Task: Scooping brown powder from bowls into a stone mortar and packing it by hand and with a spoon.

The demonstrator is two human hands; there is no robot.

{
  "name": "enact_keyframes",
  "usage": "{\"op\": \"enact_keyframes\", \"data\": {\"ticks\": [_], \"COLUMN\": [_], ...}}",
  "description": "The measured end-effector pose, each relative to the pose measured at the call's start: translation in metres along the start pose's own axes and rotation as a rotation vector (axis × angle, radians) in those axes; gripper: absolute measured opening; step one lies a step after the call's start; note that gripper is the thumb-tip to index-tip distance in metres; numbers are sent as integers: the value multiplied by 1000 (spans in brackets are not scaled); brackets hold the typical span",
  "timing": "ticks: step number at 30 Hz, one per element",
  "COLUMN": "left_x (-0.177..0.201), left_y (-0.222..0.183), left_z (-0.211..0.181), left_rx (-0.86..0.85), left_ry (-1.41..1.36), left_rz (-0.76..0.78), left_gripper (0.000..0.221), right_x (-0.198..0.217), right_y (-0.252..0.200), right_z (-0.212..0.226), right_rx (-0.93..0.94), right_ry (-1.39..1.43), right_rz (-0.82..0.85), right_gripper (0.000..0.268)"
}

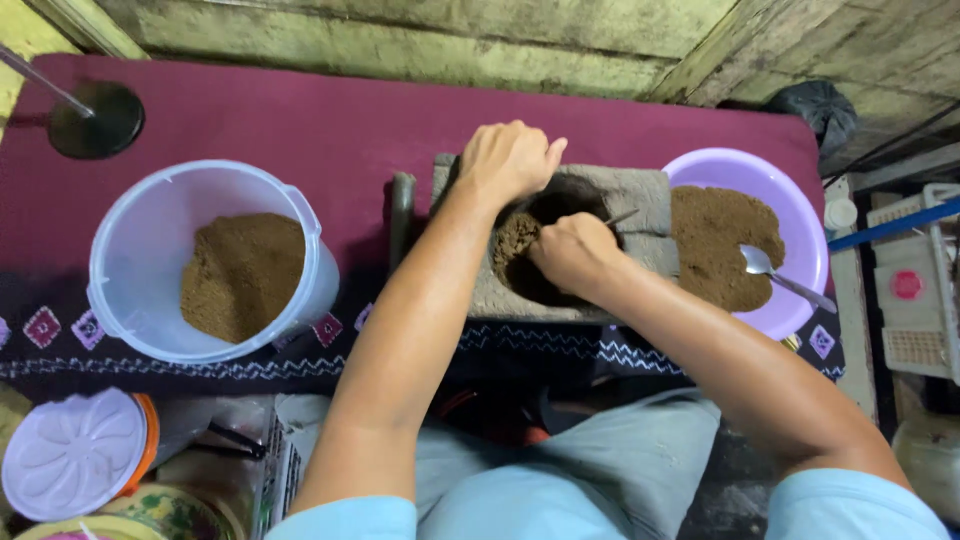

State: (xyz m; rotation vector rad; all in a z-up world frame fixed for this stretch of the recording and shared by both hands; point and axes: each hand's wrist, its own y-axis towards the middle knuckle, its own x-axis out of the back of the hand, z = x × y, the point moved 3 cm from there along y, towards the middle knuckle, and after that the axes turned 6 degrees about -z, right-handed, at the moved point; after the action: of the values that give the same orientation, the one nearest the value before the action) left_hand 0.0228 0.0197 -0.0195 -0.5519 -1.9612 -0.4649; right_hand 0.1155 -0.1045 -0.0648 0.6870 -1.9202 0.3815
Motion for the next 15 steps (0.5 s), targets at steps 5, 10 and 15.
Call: {"op": "enact_keyframes", "data": {"ticks": [5, 10, 15], "left_x": [3, 4, 3], "left_y": [12, 11, 7], "left_z": [8, 2, 3], "left_rx": [-12, -1, -7], "left_ry": [-17, -23, -25], "left_rz": [-36, -5, -11], "left_gripper": [56, 54, 55], "right_x": [18, -9, -45], "right_y": [-2, -17, -2], "right_z": [-52, -43, -20], "right_rx": [-96, -117, -105], "right_ry": [48, -20, 55], "right_rz": [57, 174, 137], "right_gripper": [34, 26, 33]}}
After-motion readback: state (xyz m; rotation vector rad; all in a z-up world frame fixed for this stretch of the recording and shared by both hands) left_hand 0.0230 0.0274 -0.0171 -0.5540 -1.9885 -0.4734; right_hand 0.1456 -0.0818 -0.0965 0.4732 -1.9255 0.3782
